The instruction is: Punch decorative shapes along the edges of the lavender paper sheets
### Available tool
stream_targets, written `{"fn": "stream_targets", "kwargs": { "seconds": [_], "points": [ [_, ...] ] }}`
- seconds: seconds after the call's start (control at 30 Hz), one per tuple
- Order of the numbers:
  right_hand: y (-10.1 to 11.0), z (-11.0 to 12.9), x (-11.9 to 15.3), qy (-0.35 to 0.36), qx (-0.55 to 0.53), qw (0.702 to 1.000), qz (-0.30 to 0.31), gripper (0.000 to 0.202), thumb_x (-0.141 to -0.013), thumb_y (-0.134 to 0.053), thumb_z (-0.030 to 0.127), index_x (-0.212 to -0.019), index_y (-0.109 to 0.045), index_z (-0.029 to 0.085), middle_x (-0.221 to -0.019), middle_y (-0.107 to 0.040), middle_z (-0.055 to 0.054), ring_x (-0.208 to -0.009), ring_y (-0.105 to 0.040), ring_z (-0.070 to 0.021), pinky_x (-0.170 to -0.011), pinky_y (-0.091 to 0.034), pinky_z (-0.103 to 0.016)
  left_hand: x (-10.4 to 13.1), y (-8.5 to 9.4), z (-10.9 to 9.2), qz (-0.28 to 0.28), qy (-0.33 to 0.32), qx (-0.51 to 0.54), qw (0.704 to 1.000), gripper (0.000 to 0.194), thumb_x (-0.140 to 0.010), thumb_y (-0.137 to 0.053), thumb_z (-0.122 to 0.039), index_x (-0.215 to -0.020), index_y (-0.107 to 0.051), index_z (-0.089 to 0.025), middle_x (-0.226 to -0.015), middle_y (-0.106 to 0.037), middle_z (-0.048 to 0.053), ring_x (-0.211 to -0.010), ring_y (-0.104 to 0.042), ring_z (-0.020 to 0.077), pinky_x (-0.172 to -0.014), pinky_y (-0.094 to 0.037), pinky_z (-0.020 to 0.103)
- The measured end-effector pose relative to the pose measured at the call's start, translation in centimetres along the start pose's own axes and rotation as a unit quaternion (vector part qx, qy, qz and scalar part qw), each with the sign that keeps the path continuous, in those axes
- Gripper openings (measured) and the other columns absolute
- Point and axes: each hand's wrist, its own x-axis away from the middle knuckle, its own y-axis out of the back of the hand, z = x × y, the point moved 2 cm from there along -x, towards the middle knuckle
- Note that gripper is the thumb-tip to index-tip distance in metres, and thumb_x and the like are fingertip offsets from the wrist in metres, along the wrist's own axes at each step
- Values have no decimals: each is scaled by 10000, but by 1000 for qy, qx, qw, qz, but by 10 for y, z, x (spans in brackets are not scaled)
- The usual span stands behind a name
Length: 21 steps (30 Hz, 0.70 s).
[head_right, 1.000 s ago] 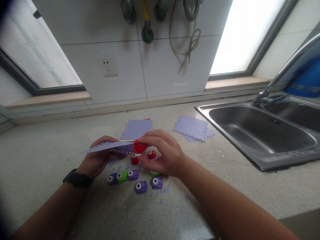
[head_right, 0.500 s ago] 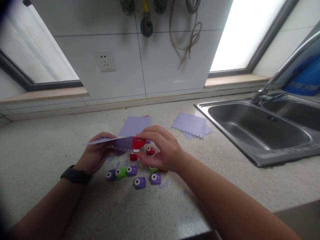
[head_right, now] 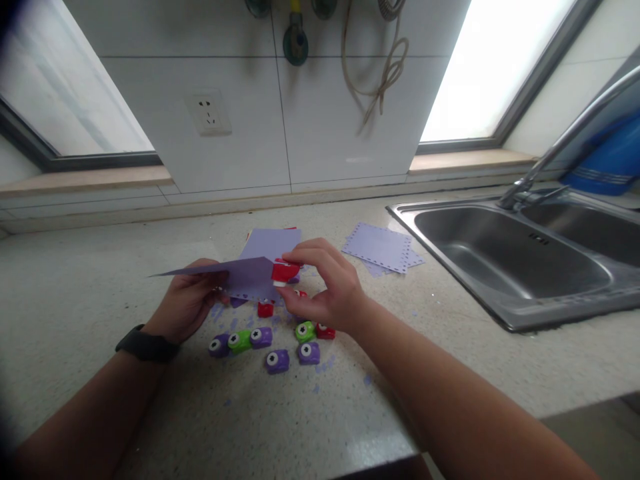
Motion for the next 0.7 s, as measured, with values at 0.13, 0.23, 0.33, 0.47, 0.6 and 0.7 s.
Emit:
{"fn": "stream_targets", "kwargs": {
  "seconds": [0.13,0.23,0.33,0.47,0.6,0.7],
  "points": [
    [0,5,-1,27,10,1000,-5,486,-739,-785,156,-1195,-631,224,-997,-683,-75,-865,-661,-219,-729,-591,-388,1,-1,-2,-1,-7,-1,1000,157,-766,-849,-239,-860,-740,-178,-814,-695,18,-622,-657,143,-477,-563,234],
    [1,8,-2,34,16,999,-8,502,-736,-792,167,-1205,-630,237,-994,-692,-70,-848,-670,-219,-707,-599,-383,2,-1,-2,1,-8,-1,1000,174,-763,-853,-251,-872,-741,-175,-812,-696,26,-624,-651,143,-481,-557,234],
    [1,10,-2,38,26,999,0,500,-742,-786,175,-1210,-626,251,-991,-701,-66,-839,-678,-222,-688,-606,-380,3,-1,-3,6,-13,-3,1000,195,-749,-859,-251,-889,-749,-170,-833,-709,40,-661,-663,155,-508,-565,236],
    [2,11,-1,44,23,999,11,520,-744,-783,169,-1230,-616,249,-1012,-706,-70,-863,-684,-225,-700,-612,-381,3,-1,-5,11,-16,-7,1000,207,-728,-864,-245,-891,-754,-182,-855,-722,45,-670,-673,163,-518,-563,236],
    [2,13,-1,52,19,998,22,532,-755,-791,180,-1250,-608,241,-1012,-706,-73,-874,-685,-226,-718,-612,-378,4,-1,-6,10,-20,-10,1000,226,-704,-876,-259,-884,-758,-188,-869,-728,51,-658,-671,165,-516,-564,244],
    [1,13,-3,57,15,998,31,514,-778,-777,199,-1259,-602,245,-1008,-704,-71,-874,-686,-224,-718,-609,-374,5,-2,-7,7,-21,-11,1000,242,-684,-889,-255,-876,-760,-185,-870,-730,54,-646,-668,162,-513,-563,246]
  ]
}}
